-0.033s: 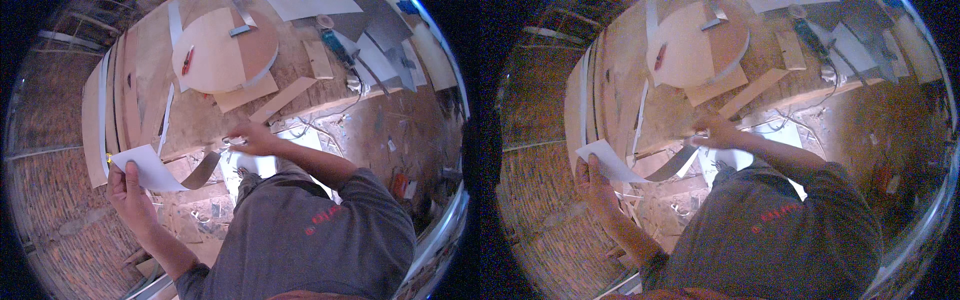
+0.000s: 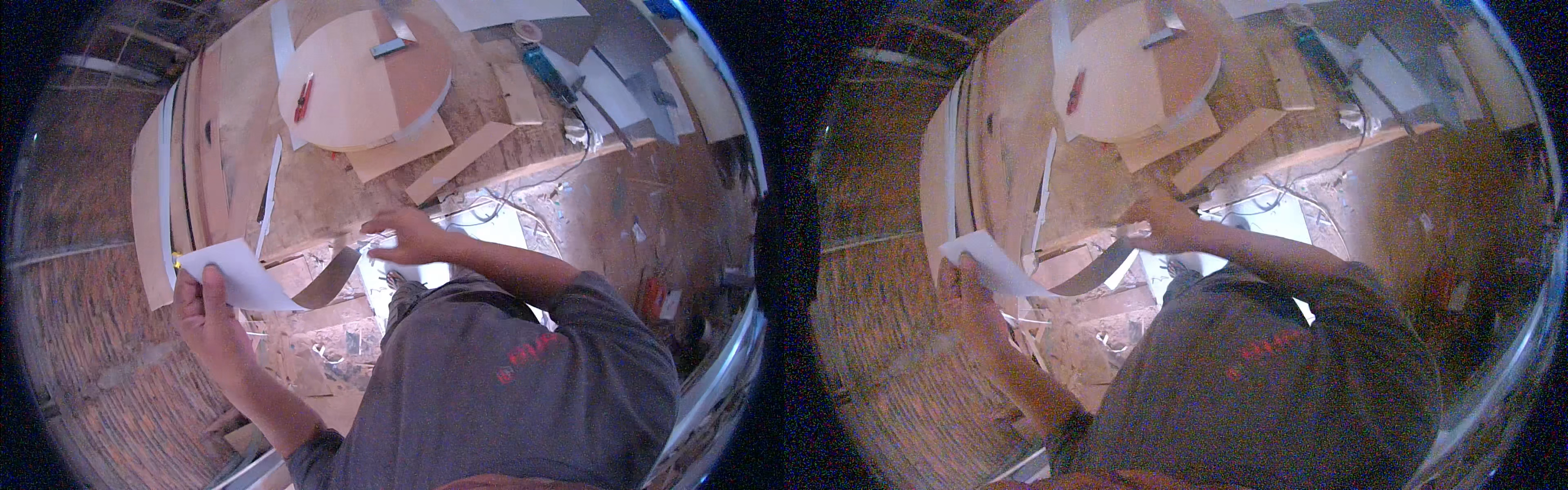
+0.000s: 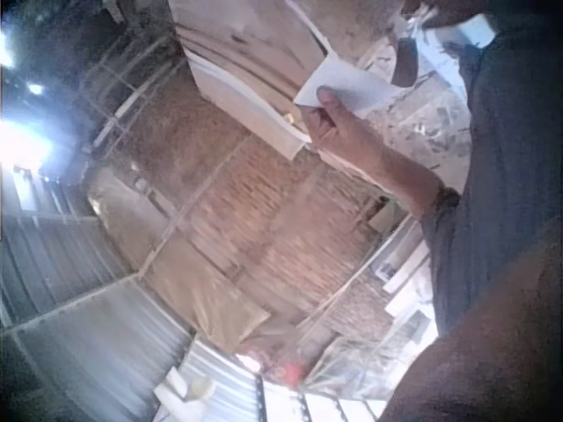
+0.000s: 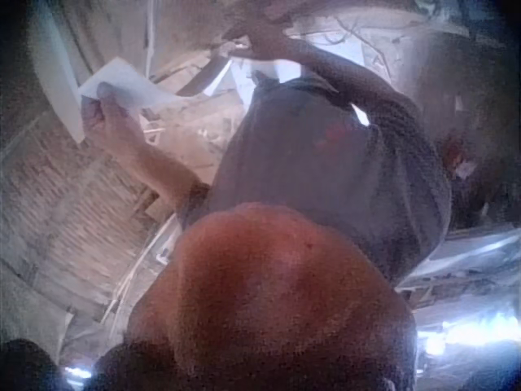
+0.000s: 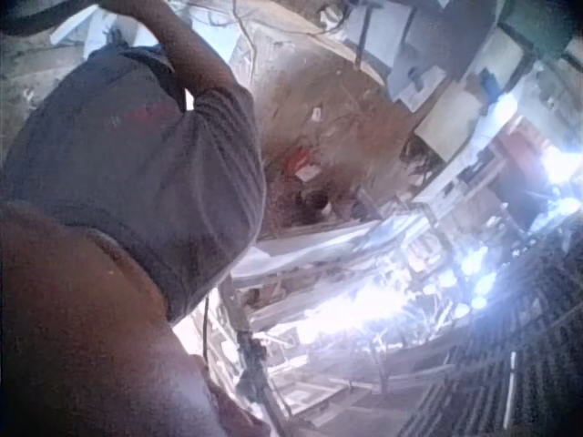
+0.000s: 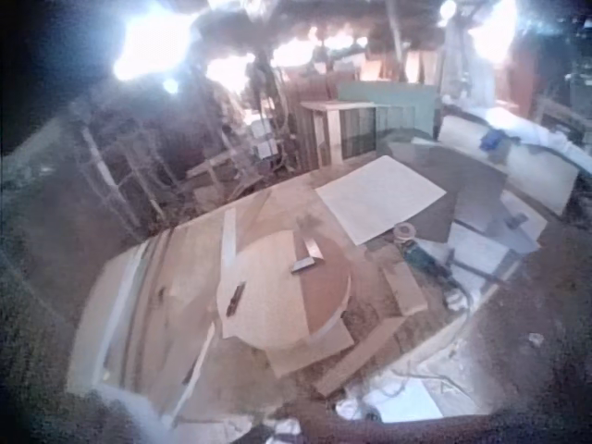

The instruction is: The person measures and marks a circular wooden piece using a square and pencil, then cuts a strip of white material with a utility knife and applies it to the edge of the wood. The person also handles a rectangular wooden frame and a long curved wooden piece.

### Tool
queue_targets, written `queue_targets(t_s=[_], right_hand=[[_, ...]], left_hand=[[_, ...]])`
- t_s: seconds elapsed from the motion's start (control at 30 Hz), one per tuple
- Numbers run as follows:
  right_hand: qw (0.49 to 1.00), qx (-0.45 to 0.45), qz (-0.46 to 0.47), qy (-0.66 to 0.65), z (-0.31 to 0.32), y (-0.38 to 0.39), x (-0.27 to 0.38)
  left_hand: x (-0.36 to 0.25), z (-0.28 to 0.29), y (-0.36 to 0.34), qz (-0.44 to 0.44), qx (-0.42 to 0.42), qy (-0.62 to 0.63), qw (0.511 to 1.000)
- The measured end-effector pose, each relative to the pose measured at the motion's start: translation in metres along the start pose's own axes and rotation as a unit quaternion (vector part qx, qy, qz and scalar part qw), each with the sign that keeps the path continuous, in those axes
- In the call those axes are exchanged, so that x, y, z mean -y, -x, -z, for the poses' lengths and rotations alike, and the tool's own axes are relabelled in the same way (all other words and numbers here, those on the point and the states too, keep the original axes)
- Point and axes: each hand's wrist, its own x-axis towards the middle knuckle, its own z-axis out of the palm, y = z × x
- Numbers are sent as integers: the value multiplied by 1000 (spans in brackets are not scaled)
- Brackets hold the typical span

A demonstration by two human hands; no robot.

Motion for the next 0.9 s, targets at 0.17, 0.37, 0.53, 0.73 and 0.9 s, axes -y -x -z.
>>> queue_targets(t_s=[0.17,0.37,0.53,0.73,0.9], right_hand=[[930,-102,-49,350,2,-18,-70],[873,-40,-60,483,32,29,-191],[857,-71,74,505,53,52,-230],[846,31,81,526,59,41,-236],[816,67,132,559,72,-18,-227]], left_hand=[[17,39,-13,-20,-73,36,996],[30,93,-37,-17,-28,-109,993],[48,120,-42,-14,41,-8,999],[82,186,0,-40,-30,-32,998],[99,224,30,-32,-44,-33,998]])
